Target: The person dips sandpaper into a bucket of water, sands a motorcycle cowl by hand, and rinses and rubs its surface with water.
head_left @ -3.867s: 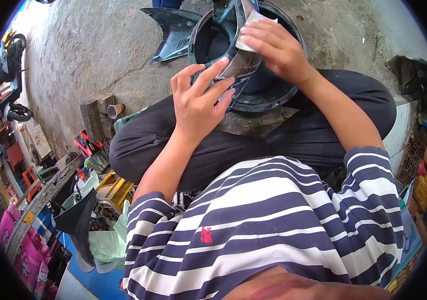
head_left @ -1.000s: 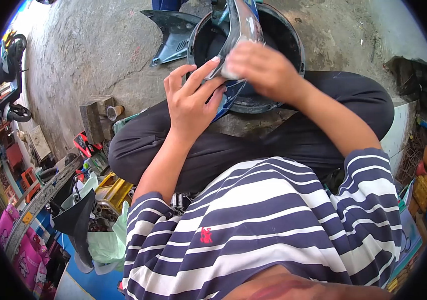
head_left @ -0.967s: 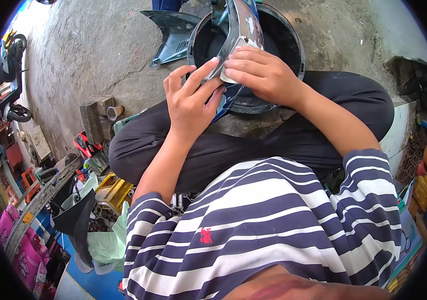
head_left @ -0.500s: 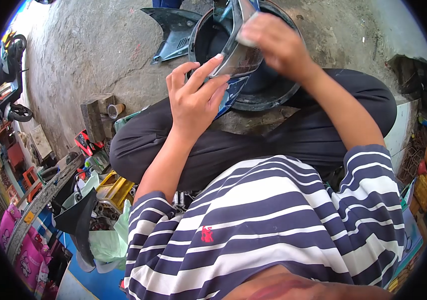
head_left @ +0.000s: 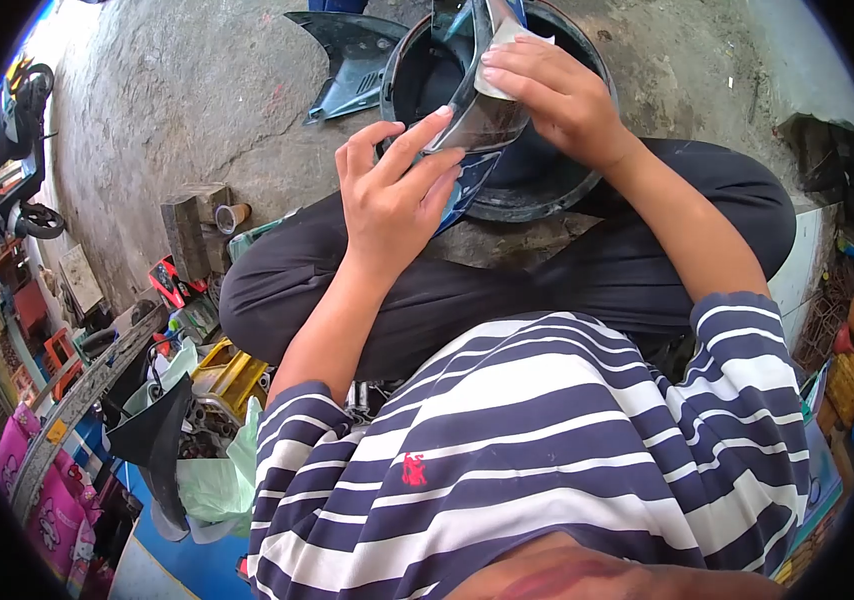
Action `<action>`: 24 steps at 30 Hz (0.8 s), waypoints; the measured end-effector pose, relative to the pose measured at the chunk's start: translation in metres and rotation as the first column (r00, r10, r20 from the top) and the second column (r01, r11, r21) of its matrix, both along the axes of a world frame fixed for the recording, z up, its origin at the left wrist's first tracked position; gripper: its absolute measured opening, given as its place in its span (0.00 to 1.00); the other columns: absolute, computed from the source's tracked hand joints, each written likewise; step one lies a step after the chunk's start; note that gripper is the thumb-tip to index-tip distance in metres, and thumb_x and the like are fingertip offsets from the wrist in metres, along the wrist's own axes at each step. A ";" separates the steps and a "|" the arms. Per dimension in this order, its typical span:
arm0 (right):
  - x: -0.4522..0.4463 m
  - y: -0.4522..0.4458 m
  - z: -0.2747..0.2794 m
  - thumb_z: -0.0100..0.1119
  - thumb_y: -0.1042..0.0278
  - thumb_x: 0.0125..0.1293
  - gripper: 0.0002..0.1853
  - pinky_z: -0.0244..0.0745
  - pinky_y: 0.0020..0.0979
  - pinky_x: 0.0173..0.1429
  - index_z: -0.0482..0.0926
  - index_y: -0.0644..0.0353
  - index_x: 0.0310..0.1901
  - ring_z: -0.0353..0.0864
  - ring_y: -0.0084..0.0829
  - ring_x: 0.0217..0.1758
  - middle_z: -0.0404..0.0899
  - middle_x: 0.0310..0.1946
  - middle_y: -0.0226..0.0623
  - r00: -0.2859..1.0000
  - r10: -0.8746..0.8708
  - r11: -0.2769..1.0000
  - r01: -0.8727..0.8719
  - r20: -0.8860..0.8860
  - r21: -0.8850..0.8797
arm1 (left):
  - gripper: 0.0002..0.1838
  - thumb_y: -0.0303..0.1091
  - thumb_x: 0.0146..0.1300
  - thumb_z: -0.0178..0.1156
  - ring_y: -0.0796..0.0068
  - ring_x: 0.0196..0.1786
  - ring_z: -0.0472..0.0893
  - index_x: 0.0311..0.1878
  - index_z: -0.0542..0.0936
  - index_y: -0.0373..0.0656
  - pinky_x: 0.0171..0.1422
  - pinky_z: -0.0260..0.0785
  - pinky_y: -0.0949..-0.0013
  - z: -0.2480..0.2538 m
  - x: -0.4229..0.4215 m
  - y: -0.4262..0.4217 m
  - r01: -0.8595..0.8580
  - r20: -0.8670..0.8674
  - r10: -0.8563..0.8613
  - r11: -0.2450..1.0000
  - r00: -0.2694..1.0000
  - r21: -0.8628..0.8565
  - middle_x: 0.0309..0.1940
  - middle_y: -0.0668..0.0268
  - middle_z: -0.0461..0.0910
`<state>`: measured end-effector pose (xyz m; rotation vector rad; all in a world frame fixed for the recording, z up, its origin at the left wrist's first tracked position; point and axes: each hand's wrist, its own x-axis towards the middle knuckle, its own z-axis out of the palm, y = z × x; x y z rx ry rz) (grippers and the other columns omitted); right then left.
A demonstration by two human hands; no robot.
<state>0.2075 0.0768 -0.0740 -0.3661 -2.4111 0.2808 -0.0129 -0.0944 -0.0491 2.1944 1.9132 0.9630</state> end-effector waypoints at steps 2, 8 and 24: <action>-0.001 -0.017 0.003 0.66 0.75 0.64 0.20 0.82 0.47 0.75 0.87 0.61 0.59 0.87 0.47 0.69 0.88 0.62 0.44 0.998 0.065 0.997 -0.065 0.001 -0.036 | 0.13 0.31 0.50 0.83 0.62 0.61 0.80 0.41 0.94 0.55 0.67 0.70 0.59 0.000 0.001 0.001 -0.003 -0.003 0.003 1.000 1.000 0.007 0.67 0.78 0.89; 0.000 -0.002 0.001 0.68 0.78 0.61 0.23 0.82 0.48 0.74 0.87 0.61 0.60 0.88 0.50 0.67 0.89 0.61 0.44 1.000 0.015 1.000 -0.015 -0.015 -0.011 | 0.14 0.31 0.50 0.83 0.61 0.61 0.80 0.41 0.94 0.55 0.67 0.70 0.58 0.000 0.002 0.002 0.001 0.007 -0.001 1.000 1.000 0.009 0.66 0.79 0.89; -0.003 -0.001 0.000 0.67 0.83 0.59 0.25 0.82 0.49 0.75 0.86 0.61 0.60 0.87 0.50 0.67 0.88 0.61 0.46 0.999 0.006 0.998 -0.009 -0.051 -0.062 | 0.15 0.30 0.49 0.83 0.62 0.60 0.80 0.42 0.94 0.53 0.68 0.70 0.58 -0.001 0.001 0.001 0.006 -0.011 -0.006 1.000 1.000 0.010 0.67 0.78 0.88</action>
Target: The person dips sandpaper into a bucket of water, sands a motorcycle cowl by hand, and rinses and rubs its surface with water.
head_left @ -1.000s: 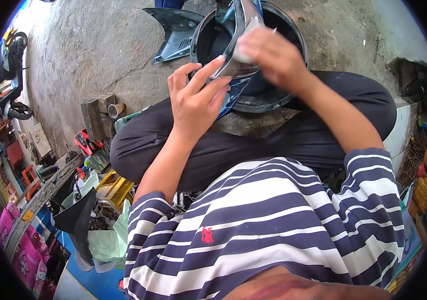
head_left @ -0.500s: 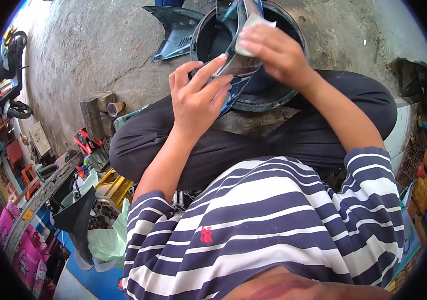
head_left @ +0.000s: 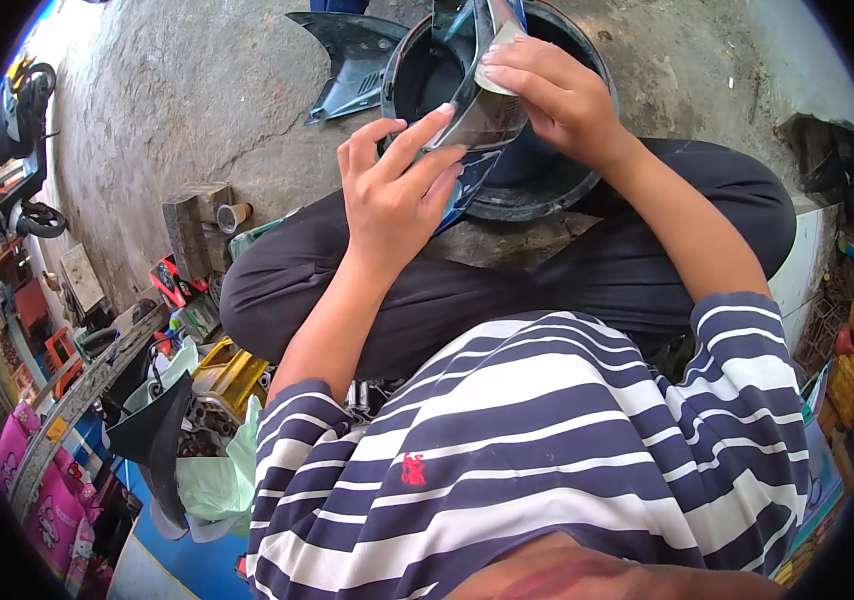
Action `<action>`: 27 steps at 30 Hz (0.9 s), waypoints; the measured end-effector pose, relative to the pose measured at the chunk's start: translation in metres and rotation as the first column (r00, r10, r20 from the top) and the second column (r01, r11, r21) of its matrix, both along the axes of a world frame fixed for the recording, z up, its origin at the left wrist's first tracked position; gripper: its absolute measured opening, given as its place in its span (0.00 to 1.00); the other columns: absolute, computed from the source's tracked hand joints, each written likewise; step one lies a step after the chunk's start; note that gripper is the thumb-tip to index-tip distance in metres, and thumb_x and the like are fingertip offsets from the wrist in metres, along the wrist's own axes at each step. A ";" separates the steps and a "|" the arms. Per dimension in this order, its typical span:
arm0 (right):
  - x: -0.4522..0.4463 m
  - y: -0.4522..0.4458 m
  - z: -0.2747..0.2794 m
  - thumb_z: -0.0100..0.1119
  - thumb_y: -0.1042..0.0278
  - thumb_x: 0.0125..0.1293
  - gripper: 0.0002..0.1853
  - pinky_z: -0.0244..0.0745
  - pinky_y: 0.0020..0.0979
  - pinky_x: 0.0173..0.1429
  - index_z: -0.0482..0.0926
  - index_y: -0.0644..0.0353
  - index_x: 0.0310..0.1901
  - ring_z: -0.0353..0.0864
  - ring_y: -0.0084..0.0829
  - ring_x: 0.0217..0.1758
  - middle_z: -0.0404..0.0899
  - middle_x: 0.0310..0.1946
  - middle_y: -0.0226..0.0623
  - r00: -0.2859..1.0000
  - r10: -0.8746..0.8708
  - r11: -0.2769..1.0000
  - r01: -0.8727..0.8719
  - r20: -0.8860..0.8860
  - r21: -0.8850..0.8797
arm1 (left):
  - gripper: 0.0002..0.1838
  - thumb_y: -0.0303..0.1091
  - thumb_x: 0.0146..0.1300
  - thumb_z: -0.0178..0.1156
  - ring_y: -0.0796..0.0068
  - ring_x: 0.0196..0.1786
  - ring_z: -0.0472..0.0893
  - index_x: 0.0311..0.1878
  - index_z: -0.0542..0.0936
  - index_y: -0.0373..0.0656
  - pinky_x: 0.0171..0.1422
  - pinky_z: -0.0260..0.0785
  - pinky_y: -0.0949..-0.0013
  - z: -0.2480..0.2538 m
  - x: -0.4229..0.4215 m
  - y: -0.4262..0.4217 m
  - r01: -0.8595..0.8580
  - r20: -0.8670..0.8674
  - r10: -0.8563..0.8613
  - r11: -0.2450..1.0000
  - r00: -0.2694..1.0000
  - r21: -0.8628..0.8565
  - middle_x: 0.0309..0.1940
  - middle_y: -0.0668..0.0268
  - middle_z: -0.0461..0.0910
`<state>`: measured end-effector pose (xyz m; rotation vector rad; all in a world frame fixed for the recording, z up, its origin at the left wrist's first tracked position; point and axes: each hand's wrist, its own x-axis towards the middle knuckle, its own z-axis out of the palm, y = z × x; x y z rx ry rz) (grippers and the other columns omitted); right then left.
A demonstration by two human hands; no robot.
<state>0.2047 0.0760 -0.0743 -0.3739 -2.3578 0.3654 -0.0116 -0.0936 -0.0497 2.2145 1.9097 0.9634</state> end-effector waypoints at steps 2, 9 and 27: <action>0.001 -0.018 0.004 0.67 0.81 0.60 0.23 0.82 0.49 0.75 0.86 0.61 0.59 0.87 0.50 0.67 0.88 0.61 0.45 0.999 0.044 0.999 -0.043 0.025 -0.020 | 0.15 0.31 0.48 0.83 0.62 0.60 0.80 0.42 0.94 0.54 0.68 0.70 0.58 -0.001 0.001 0.001 0.004 0.000 -0.004 1.000 1.000 0.008 0.67 0.79 0.88; 0.002 -0.009 -0.002 0.70 0.81 0.59 0.24 0.82 0.48 0.75 0.86 0.60 0.59 0.87 0.49 0.68 0.88 0.61 0.42 1.000 0.012 0.999 -0.012 0.015 -0.034 | 0.15 0.31 0.50 0.83 0.63 0.61 0.80 0.42 0.94 0.55 0.67 0.70 0.58 -0.001 0.001 0.002 0.000 0.011 0.000 1.000 1.000 0.001 0.68 0.79 0.88; -0.002 -0.029 0.008 0.69 0.80 0.60 0.22 0.84 0.49 0.71 0.86 0.61 0.57 0.88 0.49 0.64 0.90 0.58 0.45 0.990 0.143 0.988 -0.142 0.013 -0.054 | 0.14 0.32 0.50 0.82 0.63 0.60 0.79 0.42 0.94 0.55 0.67 0.70 0.58 -0.002 0.003 0.004 0.007 0.018 -0.007 1.000 1.000 -0.005 0.69 0.79 0.87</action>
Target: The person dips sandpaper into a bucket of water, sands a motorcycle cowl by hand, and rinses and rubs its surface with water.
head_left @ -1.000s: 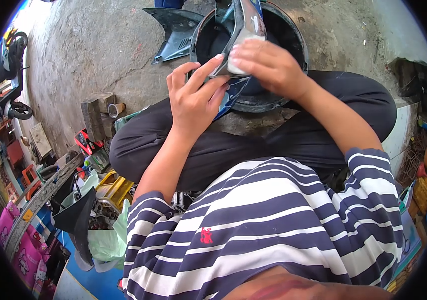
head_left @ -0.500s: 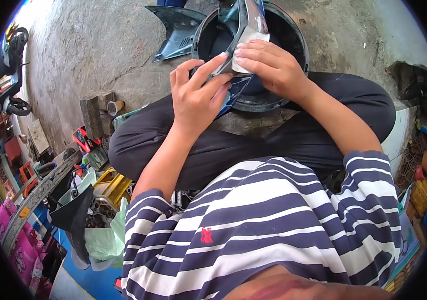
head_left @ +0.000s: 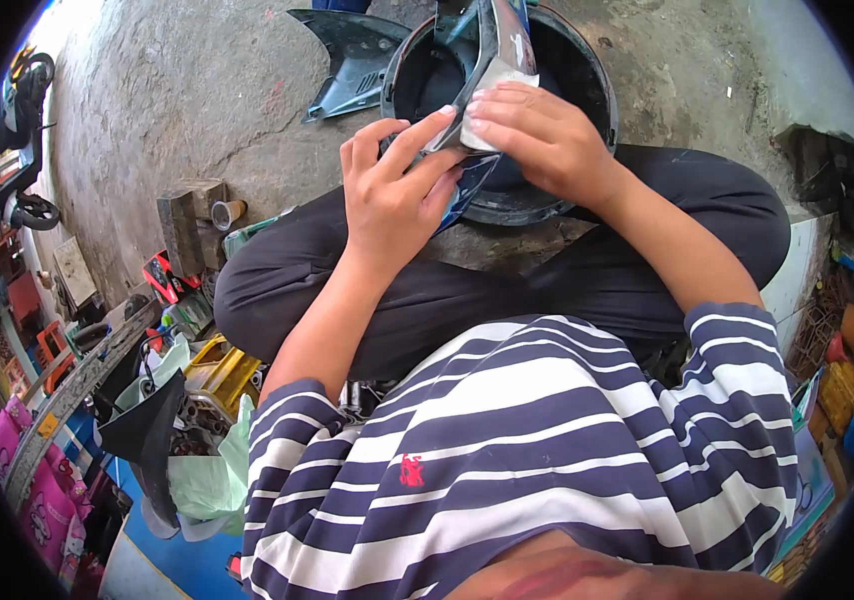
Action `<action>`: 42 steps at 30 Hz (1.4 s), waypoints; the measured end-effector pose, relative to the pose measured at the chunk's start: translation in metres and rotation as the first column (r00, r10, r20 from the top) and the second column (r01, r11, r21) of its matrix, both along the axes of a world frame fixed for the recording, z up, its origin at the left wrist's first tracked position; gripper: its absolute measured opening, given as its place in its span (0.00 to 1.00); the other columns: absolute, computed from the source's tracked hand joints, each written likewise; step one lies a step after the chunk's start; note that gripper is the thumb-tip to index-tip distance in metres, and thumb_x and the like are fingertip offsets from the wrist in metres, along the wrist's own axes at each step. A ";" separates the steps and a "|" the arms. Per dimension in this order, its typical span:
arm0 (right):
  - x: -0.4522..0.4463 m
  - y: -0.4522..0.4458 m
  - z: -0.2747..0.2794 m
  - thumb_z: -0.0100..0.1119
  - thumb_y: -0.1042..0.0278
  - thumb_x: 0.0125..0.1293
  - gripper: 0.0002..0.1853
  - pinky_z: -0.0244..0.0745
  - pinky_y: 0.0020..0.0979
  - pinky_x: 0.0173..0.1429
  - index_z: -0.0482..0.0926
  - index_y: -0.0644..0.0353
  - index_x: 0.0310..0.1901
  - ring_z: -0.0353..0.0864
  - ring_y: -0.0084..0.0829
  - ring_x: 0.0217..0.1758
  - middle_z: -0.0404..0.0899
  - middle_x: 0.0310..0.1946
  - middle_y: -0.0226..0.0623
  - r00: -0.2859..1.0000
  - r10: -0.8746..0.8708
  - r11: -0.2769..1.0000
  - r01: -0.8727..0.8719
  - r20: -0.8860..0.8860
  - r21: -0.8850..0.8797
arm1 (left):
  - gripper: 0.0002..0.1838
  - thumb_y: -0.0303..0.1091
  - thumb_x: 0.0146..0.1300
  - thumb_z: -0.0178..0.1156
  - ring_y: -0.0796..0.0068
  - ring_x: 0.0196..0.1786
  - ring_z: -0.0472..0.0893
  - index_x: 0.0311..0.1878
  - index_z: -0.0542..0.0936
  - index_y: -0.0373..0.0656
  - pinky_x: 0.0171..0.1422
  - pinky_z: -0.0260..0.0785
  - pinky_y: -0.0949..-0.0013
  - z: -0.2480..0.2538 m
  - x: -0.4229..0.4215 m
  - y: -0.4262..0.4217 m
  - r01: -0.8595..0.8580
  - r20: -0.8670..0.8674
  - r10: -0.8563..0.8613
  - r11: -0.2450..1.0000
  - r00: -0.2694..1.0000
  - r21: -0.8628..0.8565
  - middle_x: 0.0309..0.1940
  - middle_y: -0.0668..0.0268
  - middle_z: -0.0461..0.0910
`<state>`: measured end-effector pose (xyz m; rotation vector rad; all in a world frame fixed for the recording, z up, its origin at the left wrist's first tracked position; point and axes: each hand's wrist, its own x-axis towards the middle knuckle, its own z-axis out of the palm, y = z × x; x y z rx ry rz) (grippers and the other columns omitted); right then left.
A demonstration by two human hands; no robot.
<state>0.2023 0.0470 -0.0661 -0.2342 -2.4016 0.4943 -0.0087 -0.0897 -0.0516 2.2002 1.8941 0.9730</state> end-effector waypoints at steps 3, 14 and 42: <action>0.008 0.031 -0.007 0.70 0.77 0.61 0.21 0.83 0.48 0.74 0.87 0.61 0.57 0.88 0.49 0.65 0.89 0.58 0.44 0.987 -0.160 0.987 0.160 -0.004 -0.007 | 0.14 0.32 0.50 0.82 0.63 0.60 0.79 0.42 0.95 0.55 0.67 0.70 0.59 0.002 0.000 -0.002 0.011 0.000 -0.011 1.000 1.000 -0.013 0.69 0.80 0.87; 0.003 0.007 -0.001 0.71 0.80 0.56 0.24 0.83 0.49 0.73 0.86 0.60 0.58 0.87 0.51 0.65 0.88 0.58 0.44 0.998 -0.056 0.998 0.055 0.018 0.013 | 0.13 0.33 0.48 0.83 0.64 0.60 0.79 0.39 0.95 0.54 0.66 0.70 0.58 0.001 -0.001 0.000 0.011 0.008 -0.011 1.000 1.000 0.002 0.68 0.79 0.87; 0.005 0.021 -0.002 0.68 0.82 0.57 0.23 0.82 0.49 0.74 0.85 0.62 0.57 0.87 0.50 0.67 0.88 0.58 0.44 0.995 -0.100 0.994 0.098 0.029 0.056 | 0.13 0.33 0.47 0.84 0.63 0.60 0.79 0.39 0.95 0.55 0.67 0.70 0.57 0.001 -0.002 -0.002 0.006 0.010 -0.006 1.000 1.000 -0.002 0.69 0.79 0.87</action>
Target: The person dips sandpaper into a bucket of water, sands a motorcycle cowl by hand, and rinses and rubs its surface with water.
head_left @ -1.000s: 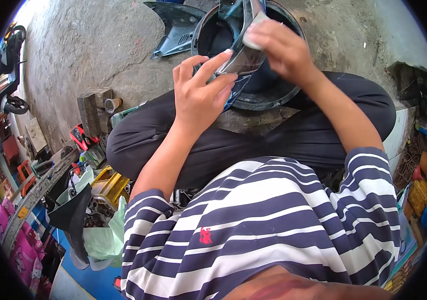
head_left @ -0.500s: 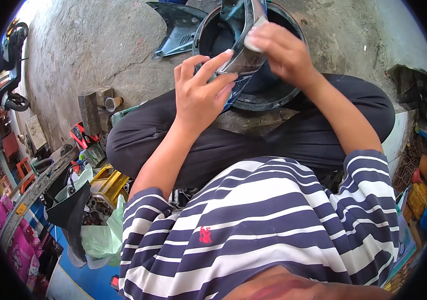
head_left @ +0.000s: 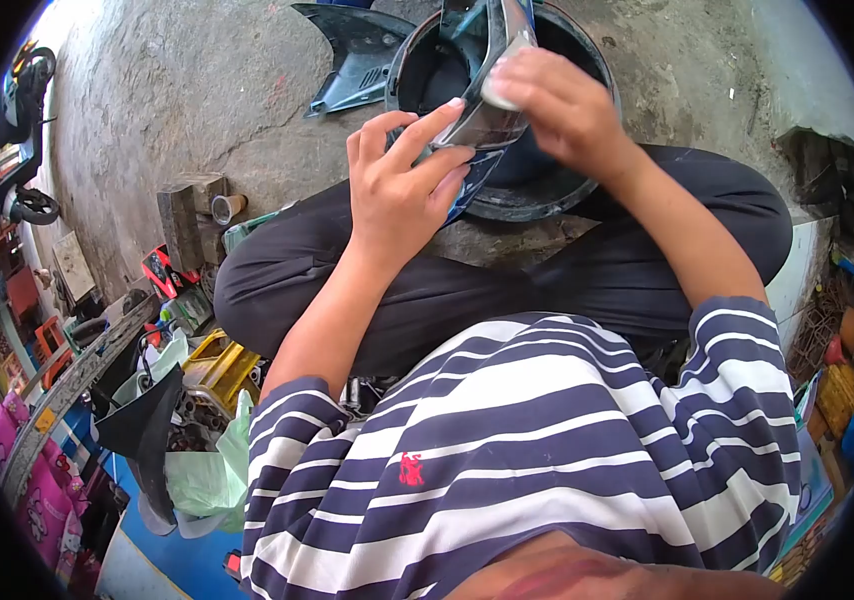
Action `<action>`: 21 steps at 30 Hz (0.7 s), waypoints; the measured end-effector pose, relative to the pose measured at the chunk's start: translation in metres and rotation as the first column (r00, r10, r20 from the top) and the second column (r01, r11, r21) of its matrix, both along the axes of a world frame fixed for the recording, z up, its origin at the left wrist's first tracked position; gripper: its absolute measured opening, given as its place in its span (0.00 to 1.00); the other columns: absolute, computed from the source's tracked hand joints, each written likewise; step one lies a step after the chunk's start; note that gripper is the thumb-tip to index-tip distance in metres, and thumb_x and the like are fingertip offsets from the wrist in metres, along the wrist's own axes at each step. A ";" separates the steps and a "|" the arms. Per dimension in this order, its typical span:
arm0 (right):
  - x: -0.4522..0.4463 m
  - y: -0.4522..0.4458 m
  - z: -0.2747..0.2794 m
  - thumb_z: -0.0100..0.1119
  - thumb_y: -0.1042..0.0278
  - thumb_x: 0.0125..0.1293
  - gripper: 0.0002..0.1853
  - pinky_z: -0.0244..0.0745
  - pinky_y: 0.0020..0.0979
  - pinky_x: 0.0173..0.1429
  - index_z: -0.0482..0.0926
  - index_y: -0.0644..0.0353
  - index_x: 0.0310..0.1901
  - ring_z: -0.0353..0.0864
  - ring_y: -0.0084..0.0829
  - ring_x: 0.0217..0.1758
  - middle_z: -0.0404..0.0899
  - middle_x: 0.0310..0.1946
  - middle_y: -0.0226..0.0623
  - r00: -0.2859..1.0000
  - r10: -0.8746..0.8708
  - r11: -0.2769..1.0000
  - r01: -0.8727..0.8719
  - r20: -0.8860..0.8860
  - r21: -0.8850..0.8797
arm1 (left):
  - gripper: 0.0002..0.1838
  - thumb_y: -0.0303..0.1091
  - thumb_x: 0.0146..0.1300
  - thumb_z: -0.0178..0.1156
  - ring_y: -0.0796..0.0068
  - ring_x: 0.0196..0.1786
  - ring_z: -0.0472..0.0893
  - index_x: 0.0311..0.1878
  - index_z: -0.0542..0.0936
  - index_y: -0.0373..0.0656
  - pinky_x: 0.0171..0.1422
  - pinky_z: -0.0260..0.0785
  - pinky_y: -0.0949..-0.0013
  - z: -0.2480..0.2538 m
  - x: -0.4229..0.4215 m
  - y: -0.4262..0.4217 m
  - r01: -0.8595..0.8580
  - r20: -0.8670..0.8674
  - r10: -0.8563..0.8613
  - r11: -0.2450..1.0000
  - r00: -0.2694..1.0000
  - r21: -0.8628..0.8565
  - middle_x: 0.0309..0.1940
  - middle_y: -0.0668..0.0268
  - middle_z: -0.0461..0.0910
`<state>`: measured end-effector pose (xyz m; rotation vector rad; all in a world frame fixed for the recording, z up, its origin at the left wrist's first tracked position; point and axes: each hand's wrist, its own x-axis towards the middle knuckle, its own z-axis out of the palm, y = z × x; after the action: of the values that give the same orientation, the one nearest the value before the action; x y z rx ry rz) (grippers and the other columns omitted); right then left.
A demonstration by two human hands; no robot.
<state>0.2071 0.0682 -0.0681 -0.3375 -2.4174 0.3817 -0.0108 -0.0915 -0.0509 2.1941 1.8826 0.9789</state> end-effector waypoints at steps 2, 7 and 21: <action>-0.004 -0.015 0.003 0.68 0.83 0.58 0.23 0.82 0.49 0.73 0.85 0.62 0.56 0.87 0.50 0.66 0.88 0.58 0.44 0.998 0.059 0.997 -0.060 -0.024 -0.057 | 0.13 0.33 0.47 0.83 0.63 0.60 0.79 0.39 0.95 0.55 0.67 0.70 0.58 -0.001 0.000 0.000 -0.004 0.002 0.004 1.000 1.000 0.007 0.69 0.79 0.87; 0.000 -0.001 0.000 0.69 0.81 0.58 0.23 0.82 0.47 0.75 0.85 0.61 0.57 0.87 0.49 0.66 0.88 0.58 0.43 1.000 -0.002 0.999 0.001 -0.024 -0.053 | 0.14 0.33 0.47 0.83 0.62 0.60 0.79 0.39 0.95 0.55 0.67 0.70 0.58 0.001 -0.001 -0.002 0.002 0.007 -0.002 1.000 1.000 -0.011 0.69 0.78 0.87; 0.000 0.009 -0.006 0.69 0.82 0.55 0.24 0.82 0.48 0.74 0.85 0.62 0.56 0.87 0.51 0.66 0.88 0.57 0.44 0.999 -0.030 0.999 0.029 -0.034 -0.045 | 0.15 0.33 0.46 0.84 0.62 0.60 0.79 0.40 0.95 0.54 0.67 0.70 0.58 0.001 -0.001 -0.001 0.007 0.000 -0.007 1.000 1.000 -0.003 0.69 0.77 0.87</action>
<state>0.2075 0.0769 -0.0738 -0.3824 -2.3705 0.4252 -0.0119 -0.0923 -0.0502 2.1979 1.8739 0.9735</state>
